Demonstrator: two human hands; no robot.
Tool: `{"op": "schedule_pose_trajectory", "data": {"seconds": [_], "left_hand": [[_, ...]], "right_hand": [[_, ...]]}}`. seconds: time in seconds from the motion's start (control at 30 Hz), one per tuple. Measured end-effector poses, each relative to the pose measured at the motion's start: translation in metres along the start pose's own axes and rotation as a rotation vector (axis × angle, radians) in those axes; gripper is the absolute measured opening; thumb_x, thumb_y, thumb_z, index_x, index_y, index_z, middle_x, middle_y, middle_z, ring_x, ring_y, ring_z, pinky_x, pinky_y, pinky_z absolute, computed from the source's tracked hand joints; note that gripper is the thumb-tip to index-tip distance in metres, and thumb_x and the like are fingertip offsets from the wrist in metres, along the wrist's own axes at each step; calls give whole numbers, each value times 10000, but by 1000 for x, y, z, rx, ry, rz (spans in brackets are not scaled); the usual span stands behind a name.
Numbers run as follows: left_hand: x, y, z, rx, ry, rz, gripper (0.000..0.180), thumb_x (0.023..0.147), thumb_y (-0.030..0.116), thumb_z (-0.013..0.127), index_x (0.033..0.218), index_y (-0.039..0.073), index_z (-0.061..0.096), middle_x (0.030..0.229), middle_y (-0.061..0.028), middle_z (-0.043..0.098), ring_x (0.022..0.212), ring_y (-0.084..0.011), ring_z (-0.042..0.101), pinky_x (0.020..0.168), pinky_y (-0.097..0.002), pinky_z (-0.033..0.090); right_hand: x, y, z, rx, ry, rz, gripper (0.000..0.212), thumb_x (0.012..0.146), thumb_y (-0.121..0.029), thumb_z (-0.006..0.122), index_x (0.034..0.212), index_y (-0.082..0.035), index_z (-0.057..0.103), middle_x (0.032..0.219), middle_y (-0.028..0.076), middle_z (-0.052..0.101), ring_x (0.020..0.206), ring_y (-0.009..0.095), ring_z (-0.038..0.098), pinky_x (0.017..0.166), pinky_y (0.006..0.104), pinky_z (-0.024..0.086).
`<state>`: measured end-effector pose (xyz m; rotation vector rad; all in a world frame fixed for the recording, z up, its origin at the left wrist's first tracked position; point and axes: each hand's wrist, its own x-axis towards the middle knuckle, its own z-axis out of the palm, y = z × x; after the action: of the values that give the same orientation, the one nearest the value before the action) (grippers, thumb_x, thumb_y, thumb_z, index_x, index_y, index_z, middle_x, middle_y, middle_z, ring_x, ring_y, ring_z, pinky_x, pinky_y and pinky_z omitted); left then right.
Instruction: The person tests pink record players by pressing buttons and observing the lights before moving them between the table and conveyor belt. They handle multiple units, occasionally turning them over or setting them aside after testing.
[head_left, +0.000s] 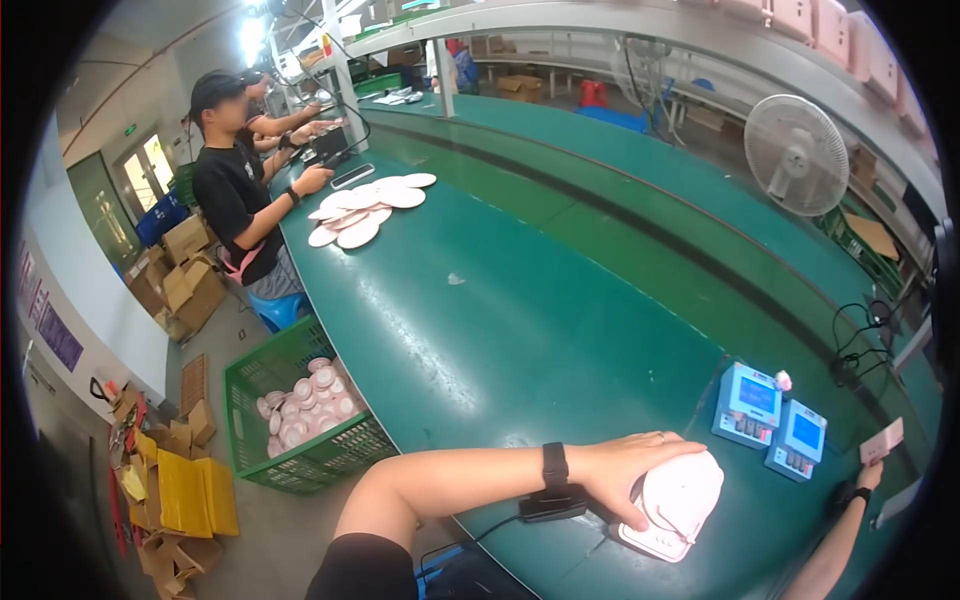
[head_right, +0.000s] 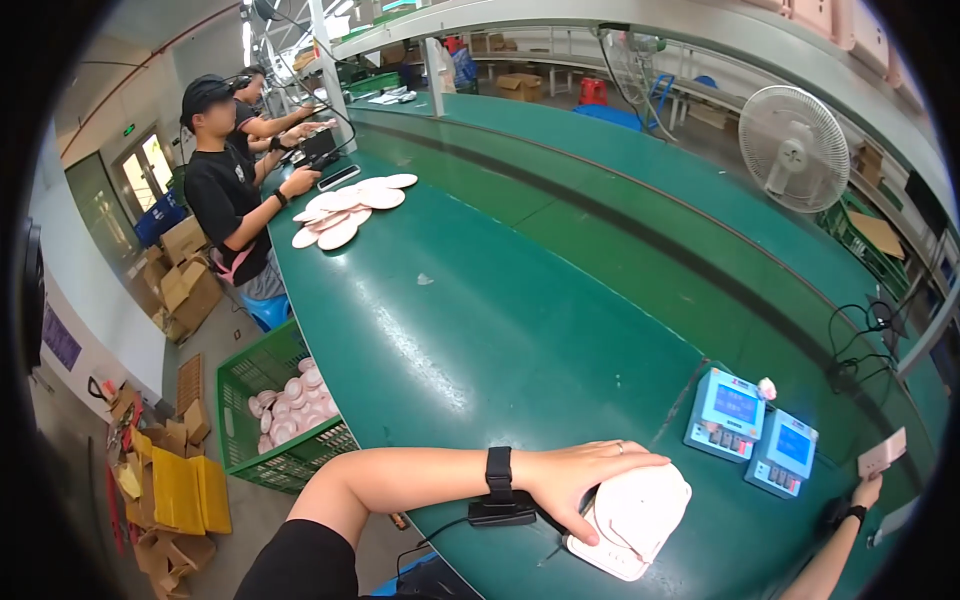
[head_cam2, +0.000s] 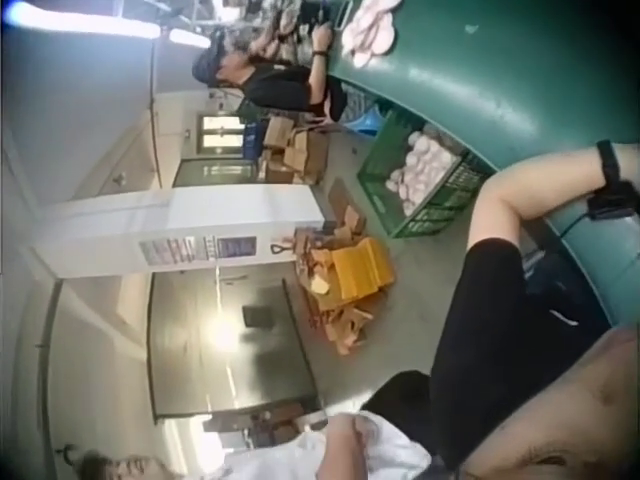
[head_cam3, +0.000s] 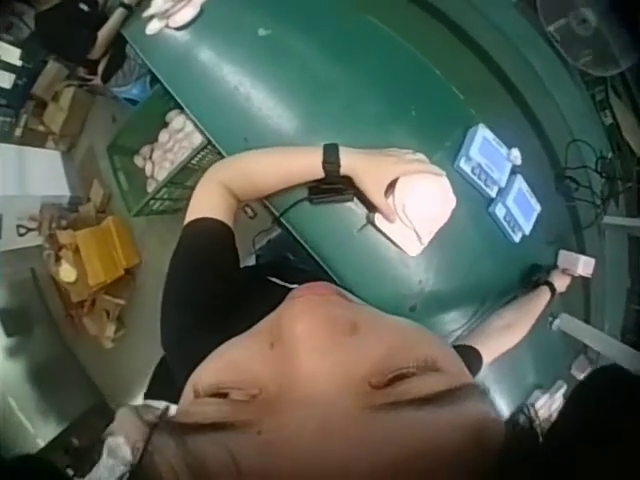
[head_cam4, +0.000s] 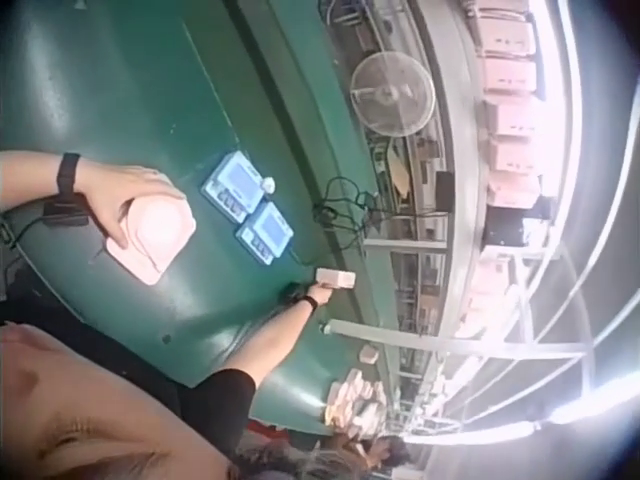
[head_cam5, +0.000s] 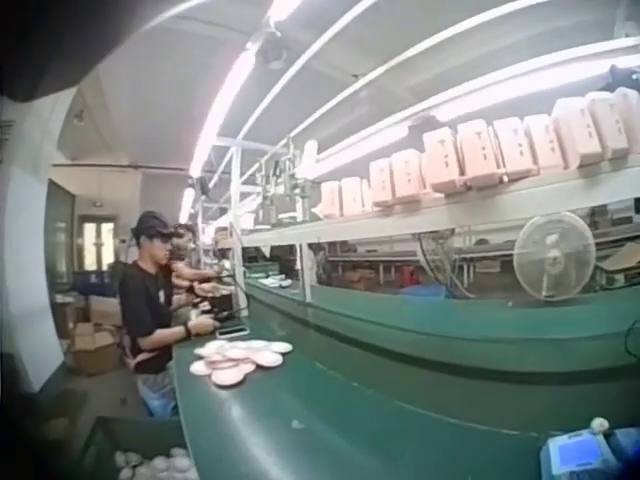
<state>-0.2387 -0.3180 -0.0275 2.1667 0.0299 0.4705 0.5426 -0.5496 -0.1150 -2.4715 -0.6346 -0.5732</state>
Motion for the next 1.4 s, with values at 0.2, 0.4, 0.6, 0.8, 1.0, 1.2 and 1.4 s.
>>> {"op": "schedule_pose_trajectory", "data": {"seconds": [0.2, 0.4, 0.6, 0.8, 1.0, 1.2, 1.4], "left_hand": [[11, -2, 2, -12, -25, -74, 1170, 551, 349, 825, 1502, 60, 207, 1432, -188, 373, 1307, -366, 375, 1098, -437, 302], [8, 5, -3, -1, -50, -45, 1175, 544, 333, 831, 1501, 58, 208, 1432, -195, 372, 1305, -364, 378, 1104, -436, 299], [6, 0, -2, 11, -53, -90, 1181, 556, 307, 833, 1505, 53, 178, 1430, -220, 367, 1309, -374, 378, 1114, -443, 295], [9, 2, 0, 7, -58, -89, 1199, 563, 279, 835, 1511, 52, 136, 1435, -235, 356, 1311, -389, 374, 1113, -450, 302], [5, 6, -3, 17, -50, -108, 1213, 558, 269, 841, 1513, 60, 122, 1437, -248, 349, 1317, -398, 366, 1114, -453, 305], [6, 6, -3, 11, -63, -120, 1225, 554, 269, 846, 1515, 68, 113, 1438, -254, 345, 1322, -401, 362, 1113, -454, 306], [5, 5, -3, -6, -58, -156, 1231, 556, 270, 849, 1511, 58, 103, 1441, -261, 337, 1325, -400, 361, 1113, -450, 306]], "right_hand": [[-47, -81, -37, -113, 109, 102, 424, 833, -279, 709, 1143, -1, 627, 1064, 238, 669, 1043, 394, 623, 941, 428, 480], [-130, -189, -142, 478, 39, -271, 478, 844, -178, 677, 1270, -18, 529, 1255, 191, 567, 1181, 309, 537, 1012, 396, 411], [-330, -345, -262, 671, -400, -607, 518, 789, -138, 676, 1255, -22, 481, 1379, 174, 460, 1306, 312, 420, 1071, 448, 321], [-402, -381, -273, 612, -604, -996, 548, 806, -202, 714, 1284, -15, 522, 1351, 260, 482, 1209, 403, 508, 1032, 463, 395], [-417, -365, -241, 665, -760, -994, 585, 778, -184, 713, 1292, -24, 485, 1427, 251, 402, 1285, 416, 431, 1066, 475, 349], [-417, -361, -236, 730, -849, -908, 653, 732, -168, 729, 1318, -43, 469, 1439, 246, 402, 1299, 431, 424, 1053, 463, 374], [-417, -361, -235, 733, -836, -918, 659, 720, -150, 736, 1316, -51, 473, 1436, 240, 408, 1294, 428, 433, 1046, 459, 383]]}}
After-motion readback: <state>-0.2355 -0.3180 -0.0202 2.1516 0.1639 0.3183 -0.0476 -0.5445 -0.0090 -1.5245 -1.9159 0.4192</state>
